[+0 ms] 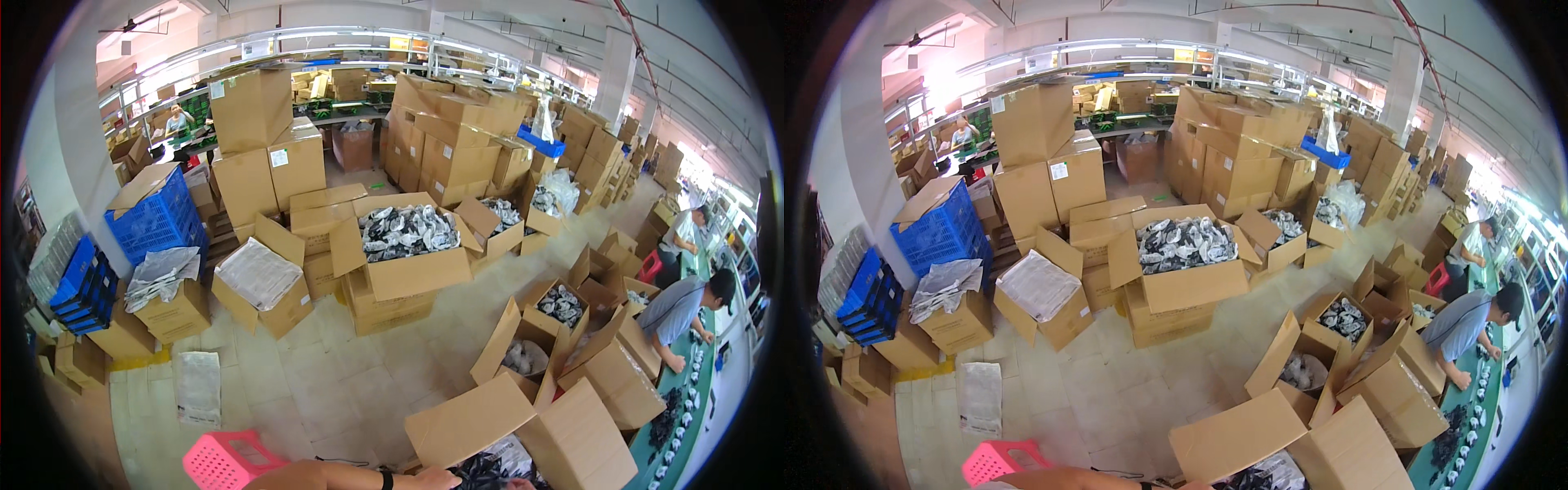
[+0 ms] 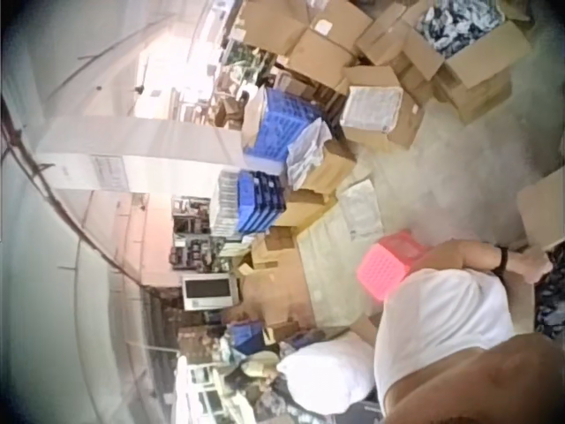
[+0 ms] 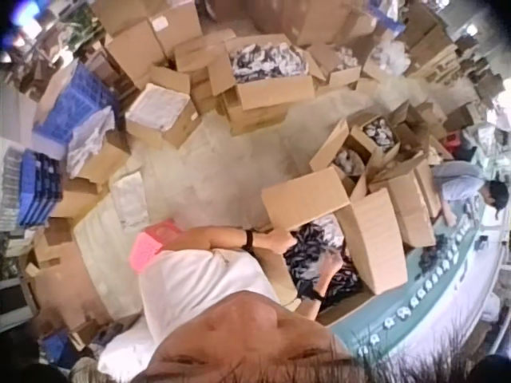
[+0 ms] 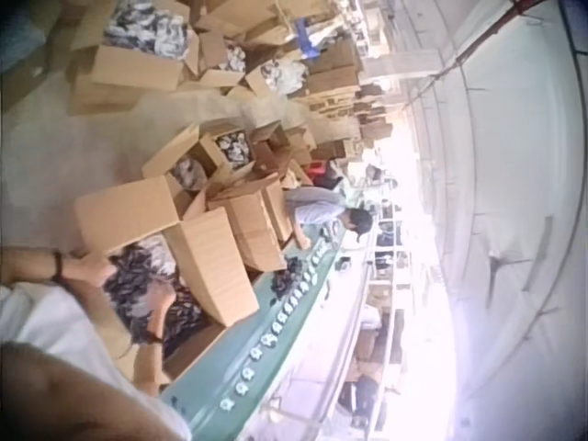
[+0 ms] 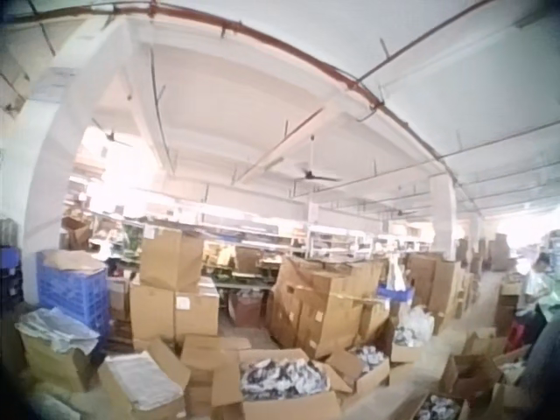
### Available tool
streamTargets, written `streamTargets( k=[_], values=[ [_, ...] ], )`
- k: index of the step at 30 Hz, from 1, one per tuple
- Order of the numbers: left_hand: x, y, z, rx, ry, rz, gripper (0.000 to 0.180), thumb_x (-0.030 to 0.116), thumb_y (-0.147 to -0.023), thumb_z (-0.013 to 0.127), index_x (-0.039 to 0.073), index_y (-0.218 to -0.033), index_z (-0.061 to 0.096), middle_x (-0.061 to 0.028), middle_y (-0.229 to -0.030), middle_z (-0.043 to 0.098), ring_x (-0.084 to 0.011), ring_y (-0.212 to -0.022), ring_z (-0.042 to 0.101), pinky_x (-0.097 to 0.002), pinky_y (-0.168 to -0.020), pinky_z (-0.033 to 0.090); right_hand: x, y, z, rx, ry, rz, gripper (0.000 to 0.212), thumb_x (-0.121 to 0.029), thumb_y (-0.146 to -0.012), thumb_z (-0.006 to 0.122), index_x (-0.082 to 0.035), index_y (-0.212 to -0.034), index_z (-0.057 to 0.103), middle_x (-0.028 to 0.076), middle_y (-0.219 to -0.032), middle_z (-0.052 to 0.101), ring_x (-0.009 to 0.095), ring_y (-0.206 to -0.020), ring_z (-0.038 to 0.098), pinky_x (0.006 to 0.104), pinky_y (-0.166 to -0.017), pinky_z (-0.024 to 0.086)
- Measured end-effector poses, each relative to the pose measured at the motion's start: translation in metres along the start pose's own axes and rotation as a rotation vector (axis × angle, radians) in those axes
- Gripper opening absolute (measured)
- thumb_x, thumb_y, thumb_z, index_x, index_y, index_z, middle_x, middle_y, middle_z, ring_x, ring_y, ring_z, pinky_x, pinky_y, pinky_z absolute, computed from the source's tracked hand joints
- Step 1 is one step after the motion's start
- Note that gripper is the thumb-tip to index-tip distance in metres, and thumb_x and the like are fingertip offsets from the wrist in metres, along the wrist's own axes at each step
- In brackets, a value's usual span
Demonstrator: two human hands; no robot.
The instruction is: Assembling and checking the bottom shell and side panels of computer mice on a production line.
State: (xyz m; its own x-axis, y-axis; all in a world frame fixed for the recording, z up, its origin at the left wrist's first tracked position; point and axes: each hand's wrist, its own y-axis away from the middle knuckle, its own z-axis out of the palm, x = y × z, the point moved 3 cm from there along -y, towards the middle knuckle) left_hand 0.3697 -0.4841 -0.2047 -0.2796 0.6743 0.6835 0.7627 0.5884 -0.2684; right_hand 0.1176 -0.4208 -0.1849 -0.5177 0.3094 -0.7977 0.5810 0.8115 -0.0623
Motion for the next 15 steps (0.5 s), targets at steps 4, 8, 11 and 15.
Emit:
streamTargets(
  k=[4, 8, 11, 15],
  values=[
    [-0.016, -0.001, 0.02, 0.079, 0.003, 0.062, 0.012, 0.014, -0.063, 0.058, 0.003, -0.06, 0.054, -0.0201, -0.058, 0.055, -0.0375, -0.057, 0.056, -0.0487, -0.055, 0.044, -0.04, 0.008, -0.017, 0.135, -0.461, 0.2, 0.011, -0.003, -0.07, 0.064, 0.001, -0.079, 0.068, 0.009, -0.067, 0.065, 0.016, -0.063, 0.056, 0.0308, -0.061, 0.047],
    [-0.009, -0.005, 0.011, -0.131, 0.042, -0.072, 0.012, 0.014, -0.064, 0.058, 0.002, -0.063, 0.057, -0.0229, -0.064, 0.057, -0.0398, -0.069, 0.058, -0.0504, -0.063, 0.046, -0.022, 0.011, -0.012, 0.016, -0.246, 0.087, 0.011, -0.003, -0.067, 0.065, 0.0, -0.077, 0.069, 0.006, -0.06, 0.06, 0.012, -0.059, 0.054, 0.0274, -0.056, 0.045],
    [0.012, -0.009, -0.021, -0.115, 0.143, -0.126, 0.013, 0.014, -0.066, 0.057, 0.002, -0.063, 0.056, -0.0251, -0.071, 0.058, -0.0414, -0.076, 0.058, -0.05, -0.064, 0.046, -0.009, 0.013, -0.016, 0.008, -0.313, 0.105, 0.01, -0.003, -0.068, 0.067, 0.001, -0.077, 0.068, 0.006, -0.062, 0.061, 0.012, -0.06, 0.054, 0.0268, -0.056, 0.045],
    [-0.015, -0.011, 0.013, 0.068, 0.002, 0.035, 0.013, 0.014, -0.069, 0.056, 0.001, -0.066, 0.054, -0.0246, -0.077, 0.057, -0.0408, -0.073, 0.056, -0.0494, -0.062, 0.045, 0.041, 0.003, -0.01, -0.216, -0.101, 0.18, 0.013, -0.009, -0.079, 0.063, 0.003, -0.084, 0.065, 0.01, -0.073, 0.064, 0.015, -0.064, 0.055, 0.028, -0.059, 0.047]
  ],
)
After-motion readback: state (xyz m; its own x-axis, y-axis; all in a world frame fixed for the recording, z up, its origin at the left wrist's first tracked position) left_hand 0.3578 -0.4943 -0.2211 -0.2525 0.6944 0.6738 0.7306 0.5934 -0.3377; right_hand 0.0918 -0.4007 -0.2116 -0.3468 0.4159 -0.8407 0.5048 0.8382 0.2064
